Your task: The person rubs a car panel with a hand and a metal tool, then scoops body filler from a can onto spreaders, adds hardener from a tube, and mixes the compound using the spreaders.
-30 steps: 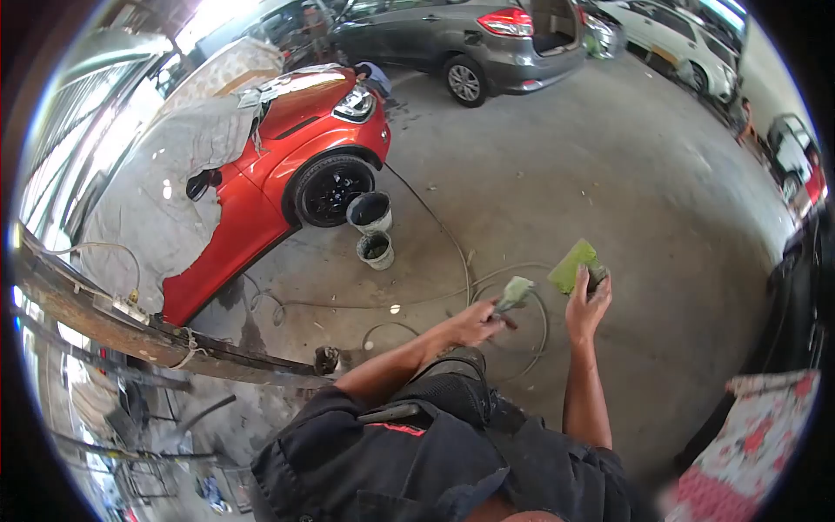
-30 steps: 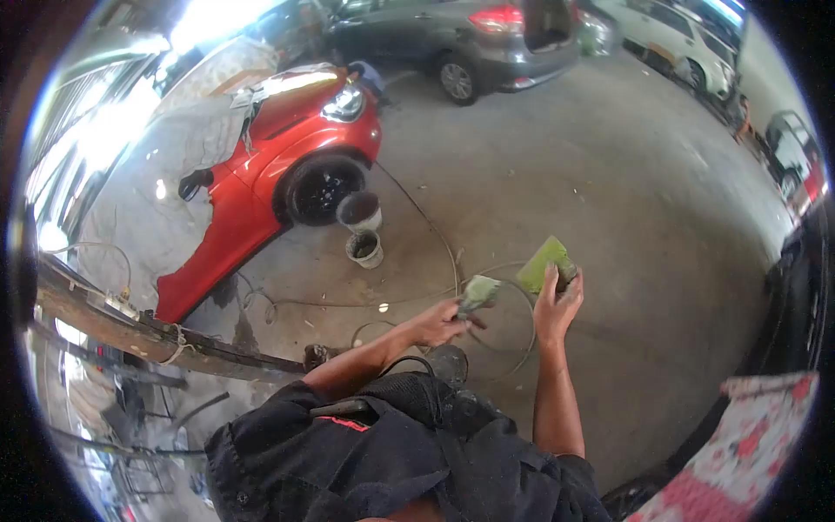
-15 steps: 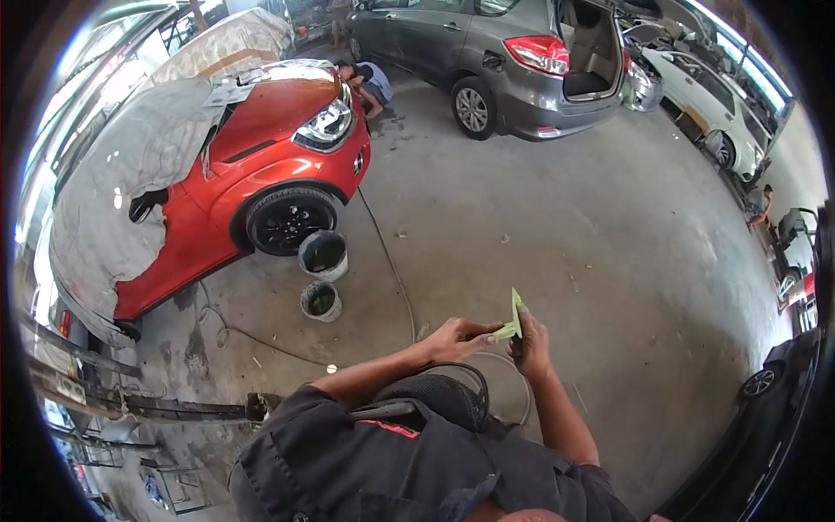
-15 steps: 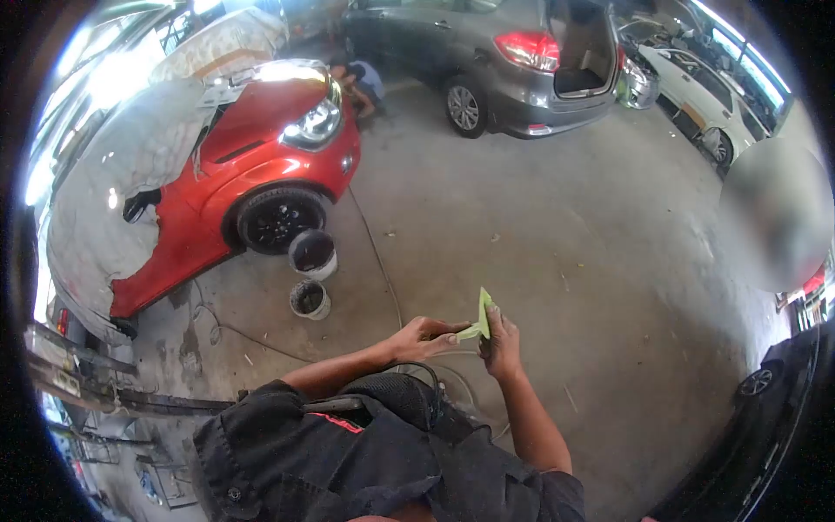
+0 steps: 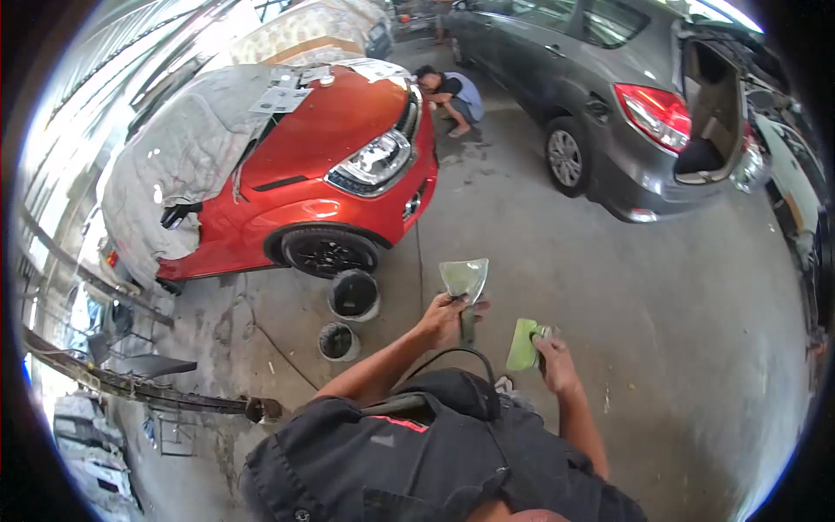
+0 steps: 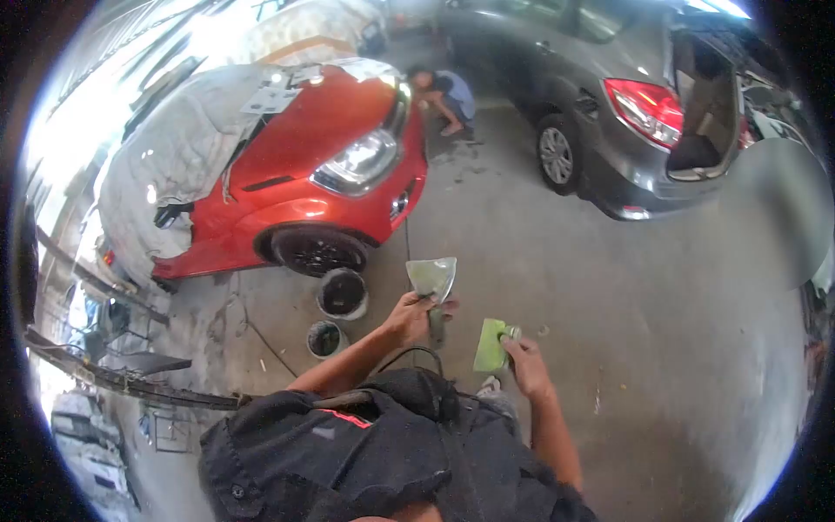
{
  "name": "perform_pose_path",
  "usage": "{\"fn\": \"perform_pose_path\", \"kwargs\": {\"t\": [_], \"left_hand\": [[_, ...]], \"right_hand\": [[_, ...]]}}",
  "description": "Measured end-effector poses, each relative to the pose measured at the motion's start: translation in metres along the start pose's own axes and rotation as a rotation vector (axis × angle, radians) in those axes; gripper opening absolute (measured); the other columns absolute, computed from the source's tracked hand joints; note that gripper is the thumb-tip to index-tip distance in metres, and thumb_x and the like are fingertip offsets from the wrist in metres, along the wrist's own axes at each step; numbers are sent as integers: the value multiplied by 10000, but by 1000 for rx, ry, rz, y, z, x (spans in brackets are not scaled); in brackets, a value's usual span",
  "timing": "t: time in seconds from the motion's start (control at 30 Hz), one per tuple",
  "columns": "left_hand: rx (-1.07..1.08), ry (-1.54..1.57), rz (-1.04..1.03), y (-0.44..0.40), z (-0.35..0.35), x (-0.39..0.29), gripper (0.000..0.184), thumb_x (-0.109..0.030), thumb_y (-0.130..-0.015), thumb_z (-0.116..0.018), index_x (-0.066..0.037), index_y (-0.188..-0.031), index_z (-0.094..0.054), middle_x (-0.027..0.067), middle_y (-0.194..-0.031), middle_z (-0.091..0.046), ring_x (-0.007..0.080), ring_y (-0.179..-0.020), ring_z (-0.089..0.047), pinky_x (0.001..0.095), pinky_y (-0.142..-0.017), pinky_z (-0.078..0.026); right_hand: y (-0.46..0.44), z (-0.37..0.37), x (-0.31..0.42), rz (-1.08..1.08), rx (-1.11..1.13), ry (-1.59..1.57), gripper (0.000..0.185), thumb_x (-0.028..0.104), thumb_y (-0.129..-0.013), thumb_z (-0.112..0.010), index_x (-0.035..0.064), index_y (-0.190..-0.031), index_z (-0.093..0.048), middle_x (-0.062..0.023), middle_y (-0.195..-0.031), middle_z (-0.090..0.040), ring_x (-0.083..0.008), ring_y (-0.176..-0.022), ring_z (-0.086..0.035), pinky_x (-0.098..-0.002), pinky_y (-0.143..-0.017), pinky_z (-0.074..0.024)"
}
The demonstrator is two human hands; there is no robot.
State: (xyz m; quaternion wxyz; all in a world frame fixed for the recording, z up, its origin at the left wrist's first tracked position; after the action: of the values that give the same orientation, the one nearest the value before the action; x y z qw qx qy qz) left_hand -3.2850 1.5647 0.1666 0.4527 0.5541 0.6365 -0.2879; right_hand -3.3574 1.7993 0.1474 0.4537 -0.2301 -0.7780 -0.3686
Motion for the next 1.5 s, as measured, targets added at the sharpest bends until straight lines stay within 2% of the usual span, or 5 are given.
{"fn": "perform_pose_path", "kwargs": {"t": [0.07, 0.37, 1.03, 1.17, 1.5], "left_hand": [[18, 340, 33, -46, 15, 1, 393, -162, -987, -511, -45, -1351, -420, 129, -1374, -489, 245, -1327, -431, 422, -980, -445], [-215, 568, 21, -235, 60, -27, 349, -156, -961, -552, -31, -1284, -514, 80, -1221, -593, 206, -1170, -561, 360, -992, -446], [-154, -136, 311, -751, 209, -67, 367, -382, -883, -676, -25, -944, -736, 45, -827, -711, 89, -708, -631, 246, -631, -492], [-230, -983, 625, -750, 336, 57, 430, -456, -883, -611, -52, -962, -732, 137, -906, -715, 277, -787, -687, 392, -733, -520], [-653, -585, 1027, -835, 392, 112, 411, -408, -899, -587, -19, -975, -697, 198, -942, -686, 325, -877, -667, 403, -774, -509]], "right_hand": [[-59, -26, 65, -53, 129, 150, 213, 210, -928, -602, 22, -1012, -655, 13, -825, -629, -87, -708, -582, -255, -638, -469], [-314, -65, 122, -56, 665, 310, 240, 195, -943, -583, 3, -1062, -664, 27, -871, -637, -68, -751, -547, -244, -672, -465], [-802, 137, 318, 80, 175, 575, 203, 183, -871, -645, -8, -813, -678, 66, -683, -563, -43, -603, -478, -245, -537, -402], [-910, 141, 437, 237, 80, 473, 204, 182, -880, -634, -9, -828, -685, 57, -688, -578, -44, -607, -489, -244, -541, -409], [-1207, 134, 555, 218, 143, 406, 223, 186, -908, -610, -16, -851, -686, 37, -741, -618, -40, -661, -533, -250, -569, -440]]}}
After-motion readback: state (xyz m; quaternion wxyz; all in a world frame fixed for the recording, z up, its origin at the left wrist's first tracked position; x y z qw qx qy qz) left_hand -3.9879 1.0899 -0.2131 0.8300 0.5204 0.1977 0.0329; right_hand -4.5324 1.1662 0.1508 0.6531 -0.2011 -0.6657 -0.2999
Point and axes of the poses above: each hand's wrist, its own y-axis away from the middle knuckle, its own z-axis out of the back of the hand, x = y × z, the point moved 6 cm from there along -y, towards the middle knuckle
